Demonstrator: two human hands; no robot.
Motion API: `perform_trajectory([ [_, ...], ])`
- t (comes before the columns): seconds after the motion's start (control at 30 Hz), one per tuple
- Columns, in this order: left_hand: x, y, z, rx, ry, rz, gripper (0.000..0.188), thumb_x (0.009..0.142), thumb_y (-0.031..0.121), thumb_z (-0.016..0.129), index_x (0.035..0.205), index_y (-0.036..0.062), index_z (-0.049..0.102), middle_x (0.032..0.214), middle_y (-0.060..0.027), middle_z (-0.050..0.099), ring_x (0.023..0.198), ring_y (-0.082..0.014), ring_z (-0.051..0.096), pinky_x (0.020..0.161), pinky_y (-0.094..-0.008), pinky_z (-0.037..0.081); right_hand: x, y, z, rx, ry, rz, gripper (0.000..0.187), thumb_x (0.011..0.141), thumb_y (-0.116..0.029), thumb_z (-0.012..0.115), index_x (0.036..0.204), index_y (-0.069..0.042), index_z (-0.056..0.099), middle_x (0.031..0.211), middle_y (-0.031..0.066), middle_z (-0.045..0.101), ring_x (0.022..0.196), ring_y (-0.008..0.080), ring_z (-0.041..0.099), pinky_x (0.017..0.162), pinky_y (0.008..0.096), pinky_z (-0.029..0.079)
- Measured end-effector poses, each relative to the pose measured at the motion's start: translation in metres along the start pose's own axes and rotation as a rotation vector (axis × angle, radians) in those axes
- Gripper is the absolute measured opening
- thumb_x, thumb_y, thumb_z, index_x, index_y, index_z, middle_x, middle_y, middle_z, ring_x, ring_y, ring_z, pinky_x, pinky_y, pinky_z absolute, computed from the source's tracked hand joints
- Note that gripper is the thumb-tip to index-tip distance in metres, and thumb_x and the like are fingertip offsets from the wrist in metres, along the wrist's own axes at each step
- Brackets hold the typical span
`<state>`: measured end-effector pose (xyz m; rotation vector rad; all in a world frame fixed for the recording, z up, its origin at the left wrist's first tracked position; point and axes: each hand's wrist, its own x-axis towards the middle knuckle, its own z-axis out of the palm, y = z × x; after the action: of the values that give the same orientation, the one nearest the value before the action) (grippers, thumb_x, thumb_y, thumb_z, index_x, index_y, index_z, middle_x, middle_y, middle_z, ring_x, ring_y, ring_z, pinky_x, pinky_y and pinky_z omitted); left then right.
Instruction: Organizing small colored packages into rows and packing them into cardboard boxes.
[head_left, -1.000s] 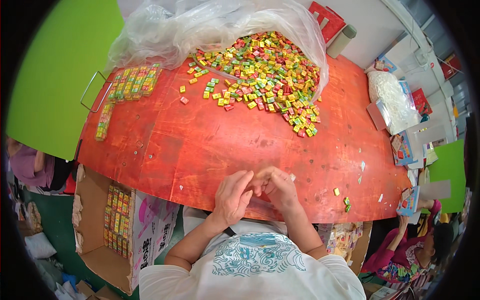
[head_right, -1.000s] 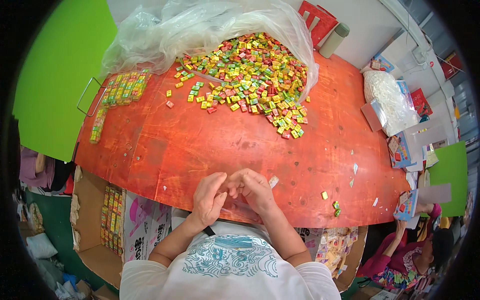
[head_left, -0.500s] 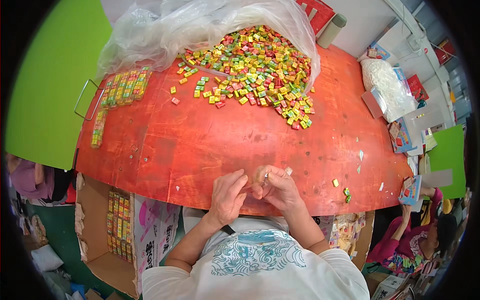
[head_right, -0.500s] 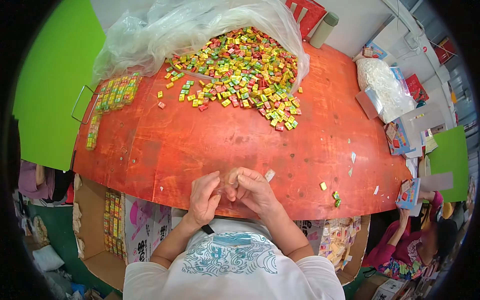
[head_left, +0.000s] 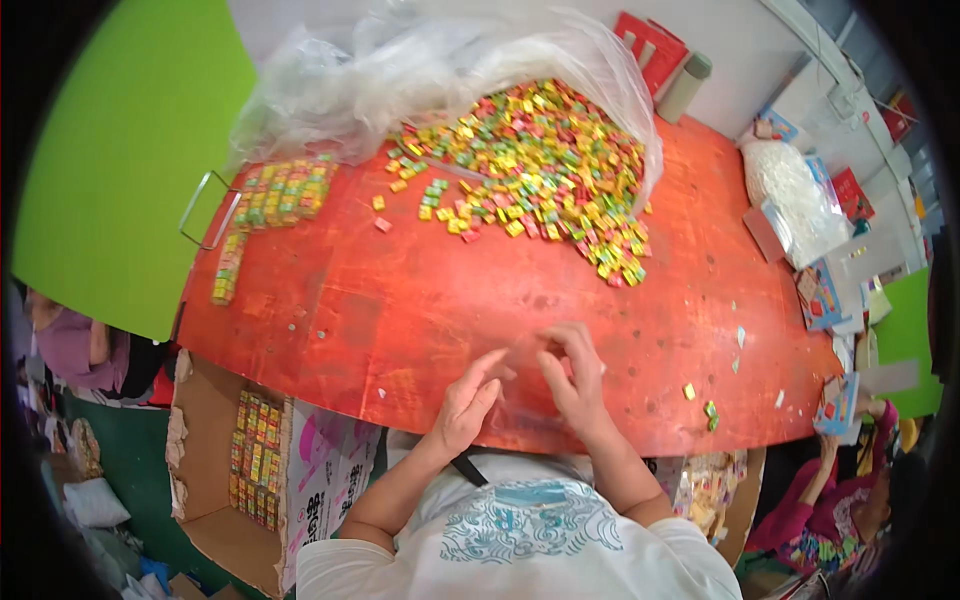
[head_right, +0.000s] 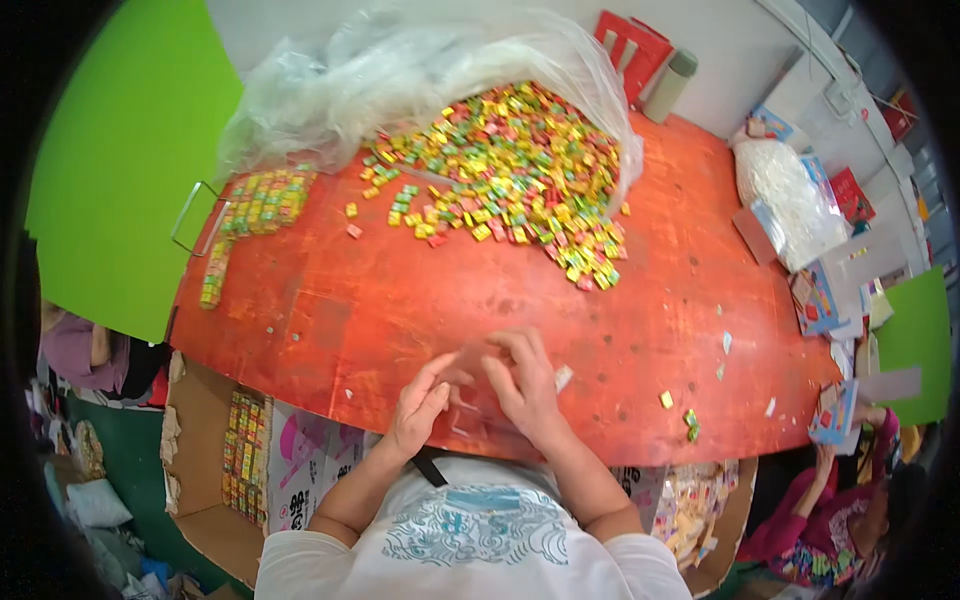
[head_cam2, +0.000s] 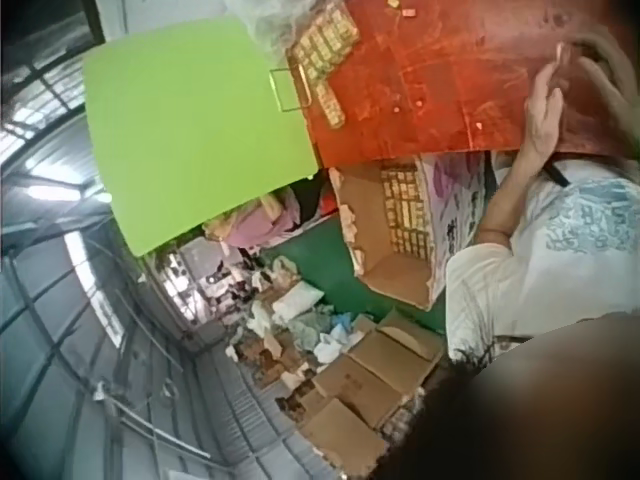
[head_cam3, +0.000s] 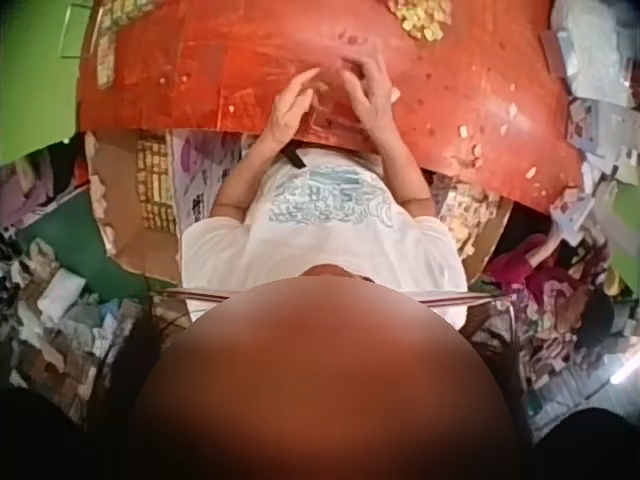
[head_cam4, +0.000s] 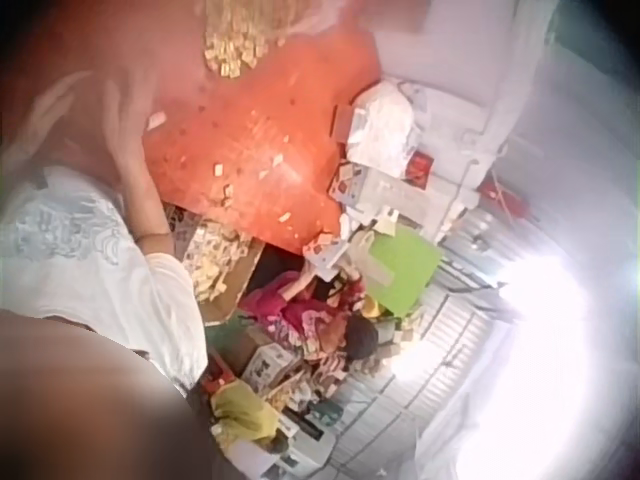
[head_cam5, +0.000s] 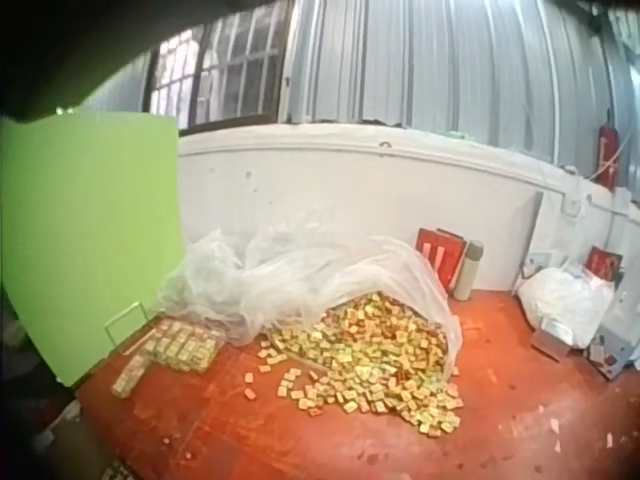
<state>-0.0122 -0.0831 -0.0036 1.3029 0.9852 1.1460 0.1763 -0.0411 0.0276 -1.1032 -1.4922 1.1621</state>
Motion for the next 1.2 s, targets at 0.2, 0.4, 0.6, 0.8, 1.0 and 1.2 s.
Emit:
perform_trajectory([
  [0.2,0.056,0.006,-0.044,0.02,-0.266,-0.246,0.035,0.107,0.023,0.047,0.134,0.0022,0.058,0.105,-0.0048,0.071,0.076,-0.008,0.059,0.064,-0.0234,0.047,0.04,0.016,-0.005,-0.344,-0.072,-0.038,0.022,0.094,-0.015,0.067,0.111,-0.001,0.067,0.092,0.0175,0.068,0.089,0.0351,0.068,0.082,0.043,0.055],
  [0.4,0.107,-0.011,-0.067,0.826,-0.161,0.219,0.032,0.1,0.02,0.057,0.128,0.0063,0.061,0.112,-0.0128,0.068,0.098,-0.0301,0.066,0.082,-0.0393,0.053,0.061,0.05,-0.014,-0.72,-0.141,0.025,0.021,0.093,-0.019,0.066,0.108,-0.004,0.067,0.095,0.0152,0.069,0.088,0.0362,0.067,0.078,0.0467,0.051],
  [0.6,0.188,-0.026,-0.105,1.195,0.098,0.315,0.049,0.095,0.02,0.062,0.142,0.0073,0.052,0.146,-0.0173,0.047,0.135,-0.0368,0.045,0.103,-0.051,0.04,0.107,0.036,-0.008,-1.063,-0.046,-0.246,0.037,0.091,-0.026,0.069,0.124,-0.01,0.065,0.134,0.0133,0.057,0.121,0.0311,0.055,0.098,0.0451,0.042],
  [0.8,0.221,-0.06,-0.098,1.354,0.043,0.261,0.065,0.096,0.028,0.062,0.152,0.0048,0.039,0.16,-0.0182,0.035,0.149,-0.0356,0.031,0.117,-0.0586,0.027,0.193,0.07,0.017,-1.09,0.013,-0.44,0.052,0.09,-0.028,0.071,0.137,-0.011,0.057,0.143,0.0138,0.051,0.13,0.0306,0.05,0.101,0.0456,0.041],
  [1.0,0.233,-0.04,-0.15,1.213,0.112,0.344,0.055,0.095,0.013,0.057,0.148,0.0041,0.045,0.156,-0.019,0.041,0.147,-0.0353,0.036,0.116,-0.0548,0.03,0.194,0.077,0.014,-1.091,-0.091,-0.495,0.057,0.09,-0.029,0.072,0.141,-0.012,0.054,0.148,0.0131,0.048,0.136,0.0312,0.047,0.105,0.0471,0.038],
  [1.2,0.276,-0.03,-0.188,1.161,-0.111,0.361,0.049,0.095,0.009,0.057,0.144,0.0043,0.05,0.15,-0.0173,0.048,0.139,-0.0343,0.046,0.111,-0.0507,0.04,0.193,0.072,0.012,-1.085,-0.134,-0.495,0.057,0.089,-0.028,0.072,0.14,-0.011,0.054,0.147,0.0145,0.048,0.136,0.0319,0.046,0.104,0.0475,0.038],
])
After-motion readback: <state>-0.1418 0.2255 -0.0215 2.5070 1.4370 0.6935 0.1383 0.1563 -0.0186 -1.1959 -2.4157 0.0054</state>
